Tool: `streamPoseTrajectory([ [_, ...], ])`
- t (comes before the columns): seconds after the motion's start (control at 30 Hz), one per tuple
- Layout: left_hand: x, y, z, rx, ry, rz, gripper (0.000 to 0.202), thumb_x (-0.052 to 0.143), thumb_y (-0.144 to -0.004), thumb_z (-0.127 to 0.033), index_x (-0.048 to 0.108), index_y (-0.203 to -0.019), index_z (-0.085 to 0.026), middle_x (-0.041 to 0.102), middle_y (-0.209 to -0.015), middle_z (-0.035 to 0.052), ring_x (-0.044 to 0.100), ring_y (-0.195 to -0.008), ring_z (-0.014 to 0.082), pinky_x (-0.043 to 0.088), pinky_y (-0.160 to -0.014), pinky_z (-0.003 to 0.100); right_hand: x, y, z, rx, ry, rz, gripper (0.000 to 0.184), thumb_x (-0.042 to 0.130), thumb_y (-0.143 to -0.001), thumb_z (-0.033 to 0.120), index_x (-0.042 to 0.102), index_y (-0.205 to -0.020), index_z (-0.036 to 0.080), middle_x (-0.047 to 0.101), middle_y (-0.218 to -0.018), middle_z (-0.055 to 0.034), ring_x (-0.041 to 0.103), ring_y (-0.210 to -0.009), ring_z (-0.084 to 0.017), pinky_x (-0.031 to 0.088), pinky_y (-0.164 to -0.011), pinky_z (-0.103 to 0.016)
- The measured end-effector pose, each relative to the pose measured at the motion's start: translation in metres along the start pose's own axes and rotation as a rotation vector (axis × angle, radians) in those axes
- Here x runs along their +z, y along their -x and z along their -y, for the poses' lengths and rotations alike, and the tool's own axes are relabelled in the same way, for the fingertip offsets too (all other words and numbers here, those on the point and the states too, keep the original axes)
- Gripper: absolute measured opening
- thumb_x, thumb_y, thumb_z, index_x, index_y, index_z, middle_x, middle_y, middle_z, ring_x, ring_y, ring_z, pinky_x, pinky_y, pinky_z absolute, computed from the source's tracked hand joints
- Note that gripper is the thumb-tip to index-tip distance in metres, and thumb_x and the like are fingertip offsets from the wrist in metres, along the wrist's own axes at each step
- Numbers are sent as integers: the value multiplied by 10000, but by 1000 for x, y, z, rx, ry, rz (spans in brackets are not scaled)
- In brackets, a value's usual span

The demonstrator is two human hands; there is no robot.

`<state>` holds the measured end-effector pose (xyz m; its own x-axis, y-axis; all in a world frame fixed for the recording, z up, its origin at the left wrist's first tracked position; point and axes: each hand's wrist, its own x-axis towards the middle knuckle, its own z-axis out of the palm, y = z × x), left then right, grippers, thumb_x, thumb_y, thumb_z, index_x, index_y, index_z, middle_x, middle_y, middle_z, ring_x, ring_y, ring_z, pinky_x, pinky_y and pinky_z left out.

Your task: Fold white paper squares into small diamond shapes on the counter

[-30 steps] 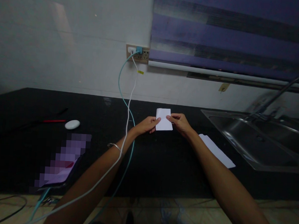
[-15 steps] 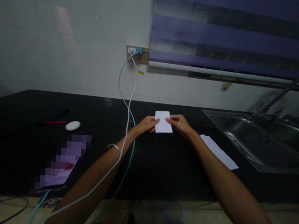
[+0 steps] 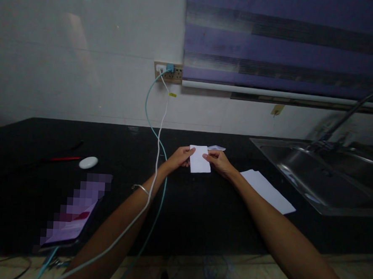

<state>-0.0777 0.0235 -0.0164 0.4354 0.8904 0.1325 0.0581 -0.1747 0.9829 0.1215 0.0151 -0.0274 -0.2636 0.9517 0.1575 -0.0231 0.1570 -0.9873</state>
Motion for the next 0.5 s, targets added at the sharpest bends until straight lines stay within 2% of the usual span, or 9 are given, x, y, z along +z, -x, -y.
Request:
streamPoseTrajectory([
  [0.1, -1, 0, 1, 51, -36, 8, 365, 530, -864, -485, 594, -820, -128, 530, -559, -9, 444, -429, 65, 313, -409, 188, 2, 3, 0, -6, -8, -4, 302, 754, -644, 472, 667, -737, 198, 646, -741, -37, 597, -706, -177, 467, -665, -317],
  [0.27, -2, 3, -6, 103, -145, -20, 429, 502, -864, -524, 536, -656, -149, 461, -468, -40, 399, -413, 64, 306, -433, 191, 2, 9, 8, -32, 131, -61, 332, 734, -654, 512, 637, -644, 194, 619, -667, -41, 569, -678, -191, 434, -590, -304],
  [0.5, -4, 4, -8, 109, -123, -4, 474, 473, -854, -576, 523, -648, -152, 468, -470, -39, 418, -420, 75, 304, -435, 193, 2, 15, 11, -59, 230, -48, 352, 702, -682, 537, 641, -661, 192, 581, -605, -24, 544, -643, -193, 399, -555, -295],
])
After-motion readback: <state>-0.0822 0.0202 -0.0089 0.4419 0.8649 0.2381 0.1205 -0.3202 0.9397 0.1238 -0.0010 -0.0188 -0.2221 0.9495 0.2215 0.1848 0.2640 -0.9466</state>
